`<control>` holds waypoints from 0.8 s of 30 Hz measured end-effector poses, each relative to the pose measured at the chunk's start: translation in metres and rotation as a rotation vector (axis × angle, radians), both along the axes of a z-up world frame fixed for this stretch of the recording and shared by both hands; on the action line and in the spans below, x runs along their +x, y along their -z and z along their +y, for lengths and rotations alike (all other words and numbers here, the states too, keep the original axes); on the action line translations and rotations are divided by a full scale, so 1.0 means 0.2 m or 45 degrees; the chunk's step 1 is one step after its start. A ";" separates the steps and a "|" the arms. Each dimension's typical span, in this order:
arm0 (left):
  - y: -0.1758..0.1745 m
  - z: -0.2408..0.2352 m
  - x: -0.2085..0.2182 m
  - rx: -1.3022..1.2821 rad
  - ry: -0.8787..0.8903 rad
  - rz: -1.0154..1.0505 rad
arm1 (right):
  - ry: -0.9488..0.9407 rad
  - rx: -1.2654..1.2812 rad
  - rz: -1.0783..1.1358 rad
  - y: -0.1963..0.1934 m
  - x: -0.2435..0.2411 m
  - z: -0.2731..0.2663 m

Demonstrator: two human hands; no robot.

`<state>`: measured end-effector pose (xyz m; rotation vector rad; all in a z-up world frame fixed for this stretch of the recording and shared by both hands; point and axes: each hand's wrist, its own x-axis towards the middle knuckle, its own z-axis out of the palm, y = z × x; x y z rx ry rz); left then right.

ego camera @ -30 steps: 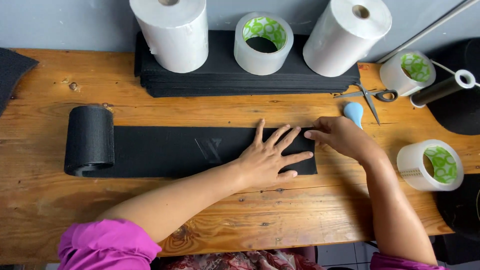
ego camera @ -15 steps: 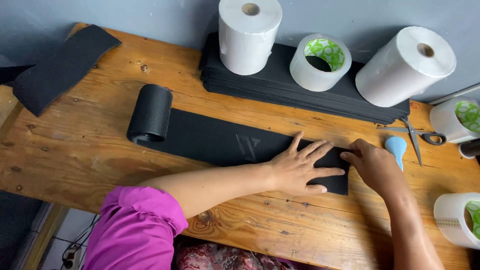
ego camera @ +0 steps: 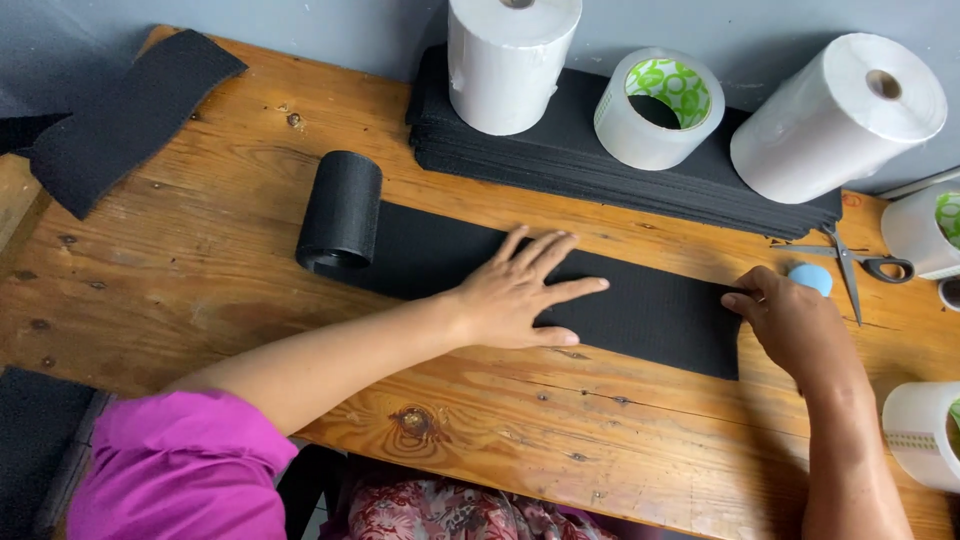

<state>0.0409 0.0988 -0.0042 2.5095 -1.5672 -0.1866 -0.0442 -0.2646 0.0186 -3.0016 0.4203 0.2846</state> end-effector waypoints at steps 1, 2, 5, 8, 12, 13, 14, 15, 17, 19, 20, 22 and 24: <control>-0.01 0.05 0.02 0.001 0.000 0.001 | 0.000 0.001 0.001 -0.06 0.00 0.05; -0.02 0.11 0.04 0.025 -0.058 0.015 | 0.082 0.016 0.069 -0.13 0.00 0.10; -0.04 0.27 0.08 0.044 -0.148 0.012 | 0.121 -0.004 0.101 -0.10 0.00 0.04; -0.06 0.41 0.11 0.006 -0.177 0.023 | 0.061 -0.036 0.056 -0.06 0.00 -0.01; -0.09 0.52 0.12 0.035 -0.264 -0.009 | 0.062 -0.034 0.046 -0.05 0.00 -0.02; -0.14 0.54 0.12 0.032 -0.257 -0.008 | 0.069 -0.037 0.048 -0.07 0.00 0.00; -0.18 0.56 0.12 0.128 -0.345 0.081 | 0.075 -0.025 0.066 -0.09 0.01 0.02; -0.22 0.57 0.12 0.224 -0.427 0.169 | 0.089 -0.013 0.084 -0.10 0.00 0.03; -0.23 0.65 0.14 0.259 -0.455 0.130 | 0.077 -0.008 0.068 -0.08 0.01 0.00; -0.22 0.72 0.16 0.294 -0.492 0.088 | 0.057 -0.003 0.049 -0.07 0.01 -0.02; -0.22 0.76 0.16 0.286 -0.495 0.050 | 0.085 -0.005 0.078 -0.08 0.01 -0.01; -0.24 0.83 0.18 0.281 -0.508 0.009 | 0.102 -0.003 0.102 -0.10 0.02 -0.01; -0.28 0.87 0.18 0.490 -0.592 0.088 | 0.138 0.019 0.106 -0.12 0.02 -0.01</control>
